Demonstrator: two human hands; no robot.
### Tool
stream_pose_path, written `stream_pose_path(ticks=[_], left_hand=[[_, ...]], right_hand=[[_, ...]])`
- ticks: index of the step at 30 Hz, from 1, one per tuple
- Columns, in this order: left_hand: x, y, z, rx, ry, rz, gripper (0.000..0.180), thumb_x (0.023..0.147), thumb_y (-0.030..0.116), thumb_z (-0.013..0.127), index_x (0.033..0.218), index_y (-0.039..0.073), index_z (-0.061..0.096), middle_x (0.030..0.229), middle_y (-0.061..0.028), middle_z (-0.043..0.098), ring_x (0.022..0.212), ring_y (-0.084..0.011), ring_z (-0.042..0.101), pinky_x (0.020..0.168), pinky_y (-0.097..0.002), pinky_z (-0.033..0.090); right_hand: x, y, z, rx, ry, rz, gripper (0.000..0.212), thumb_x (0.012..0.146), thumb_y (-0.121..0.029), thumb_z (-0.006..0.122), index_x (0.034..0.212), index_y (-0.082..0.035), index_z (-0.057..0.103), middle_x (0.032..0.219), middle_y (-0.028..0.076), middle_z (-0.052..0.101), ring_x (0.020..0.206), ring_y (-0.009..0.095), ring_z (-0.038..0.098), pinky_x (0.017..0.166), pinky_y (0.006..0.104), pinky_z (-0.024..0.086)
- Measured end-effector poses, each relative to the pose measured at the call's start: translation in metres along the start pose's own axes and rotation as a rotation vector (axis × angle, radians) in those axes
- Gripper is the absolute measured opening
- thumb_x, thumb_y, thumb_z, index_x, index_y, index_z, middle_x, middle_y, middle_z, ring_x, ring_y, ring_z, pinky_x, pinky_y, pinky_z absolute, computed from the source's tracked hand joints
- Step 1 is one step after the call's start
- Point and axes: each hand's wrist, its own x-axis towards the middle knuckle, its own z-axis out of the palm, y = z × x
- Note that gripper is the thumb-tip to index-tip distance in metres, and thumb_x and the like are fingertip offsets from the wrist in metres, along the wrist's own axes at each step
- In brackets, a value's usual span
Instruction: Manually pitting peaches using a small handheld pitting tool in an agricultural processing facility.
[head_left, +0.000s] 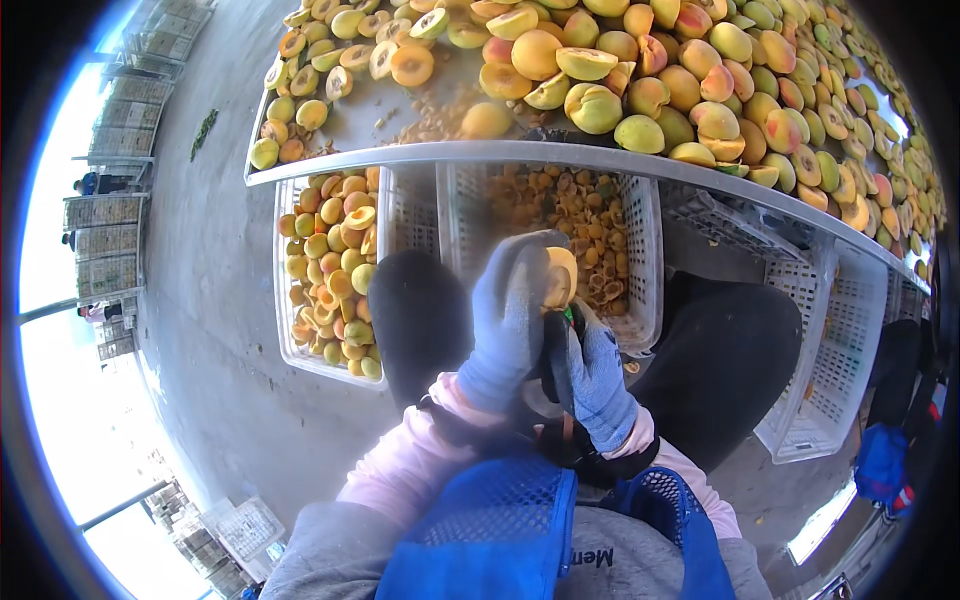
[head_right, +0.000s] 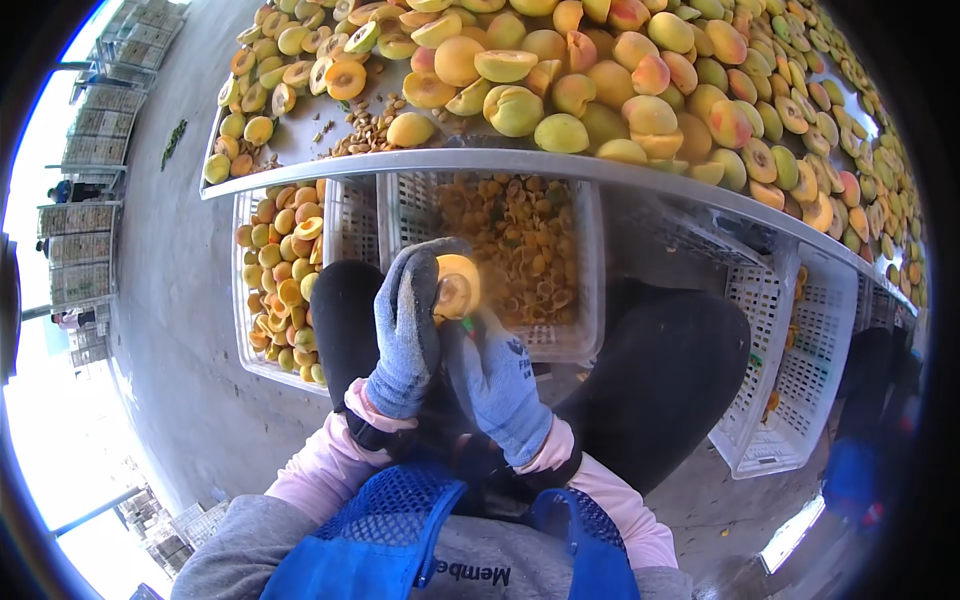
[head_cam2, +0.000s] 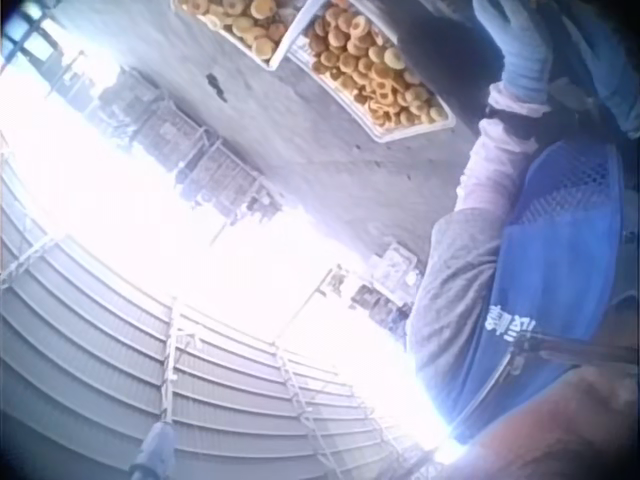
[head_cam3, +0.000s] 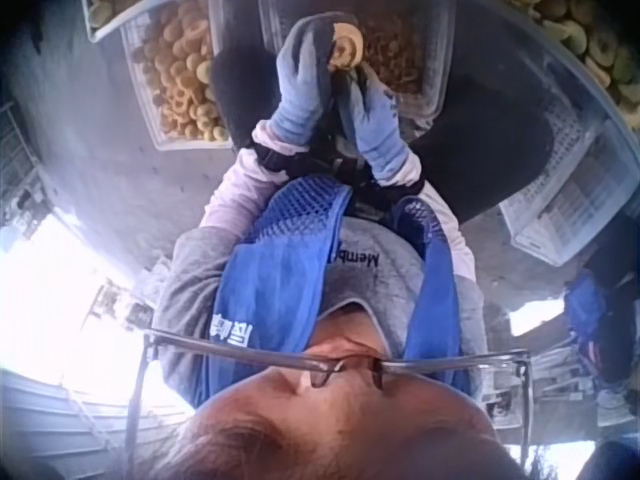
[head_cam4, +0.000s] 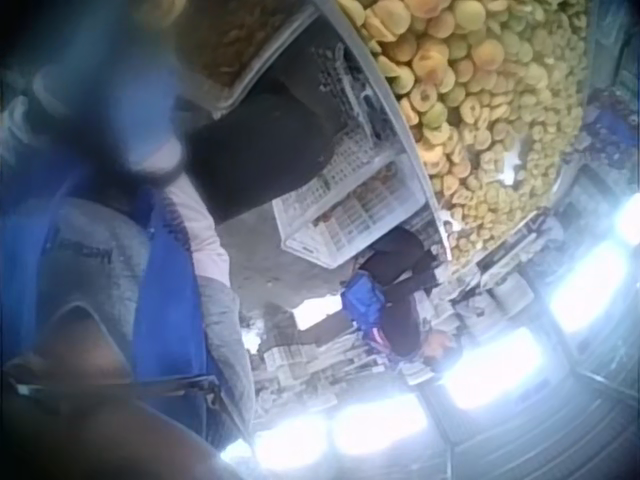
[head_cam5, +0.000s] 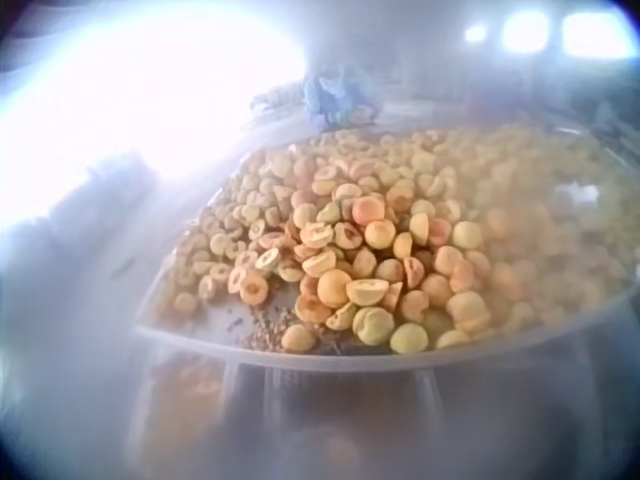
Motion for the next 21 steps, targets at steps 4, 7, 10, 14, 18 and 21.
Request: stream_pose_path(ticks=[4,7,10,14,18,21], left_hand=[[0.004,0.005,-0.006,0.081,-0.117,0.108,0.027,0.093,0.017,0.045,0.107,-0.003,0.056,0.097,-0.0107,0.061,0.085,-0.0142,0.057,0.075,-0.026,0.045],[0.011,0.011,-0.009,0.127,-0.226,0.099,0.026,0.093,0.017,0.046,0.103,-0.004,0.058,0.093,-0.0107,0.061,0.081,-0.0134,0.056,0.071,-0.026,0.045],[0.015,0.011,-0.012,0.16,-0.331,0.027,0.024,0.092,0.017,0.049,0.101,-0.004,0.059,0.09,-0.0101,0.061,0.077,-0.0131,0.056,0.068,-0.0262,0.045],[0.012,-0.009,-0.017,0.055,-0.396,-0.114,0.028,0.092,0.022,0.05,0.102,-0.002,0.06,0.088,-0.0082,0.061,0.077,-0.0122,0.055,0.069,-0.0257,0.045],[-0.001,-0.009,-0.015,0.064,-0.388,-0.198,0.042,0.096,0.038,0.041,0.103,0.002,0.061,0.088,-0.0042,0.06,0.078,-0.0102,0.055,0.073,-0.0244,0.045],[-0.007,-0.01,-0.016,-0.267,-0.231,-0.525,0.033,0.094,0.031,0.048,0.1,0.0,0.057,0.083,-0.0079,0.059,0.075,-0.0139,0.056,0.069,-0.0286,0.046]], right_hand=[[-0.008,0.008,0.0,0.004,0.013,-0.13,0.025,0.092,-0.02,0.049,0.102,0.003,0.051,0.071,0.013,0.054,0.062,0.026,0.054,0.056,0.0352,0.043],[-0.011,0.001,-0.008,0.514,-0.173,0.318,0.03,0.096,-0.03,0.044,0.097,-0.002,0.052,0.065,0.007,0.051,0.048,0.018,0.047,0.044,0.0283,0.04],[-0.012,0.001,-0.012,1.004,-0.369,0.518,0.038,0.097,-0.04,0.039,0.095,-0.005,0.053,0.062,0.003,0.048,0.04,0.011,0.042,0.036,0.0237,0.036],[-0.009,0.008,-0.004,1.978,-0.78,0.661,0.047,0.095,-0.05,0.036,0.095,-0.006,0.052,0.058,0.0,0.043,0.038,0.007,0.038,0.031,0.0205,0.033],[-0.012,0.024,0.006,2.095,-0.821,0.597,0.048,0.095,-0.05,0.034,0.095,-0.005,0.052,0.059,0.001,0.043,0.037,0.008,0.04,0.03,0.02,0.034],[-0.012,0.035,0.011,2.079,-0.828,0.607,0.048,0.095,-0.05,0.034,0.095,-0.005,0.052,0.06,0.002,0.044,0.037,0.008,0.042,0.03,0.0209,0.034]])
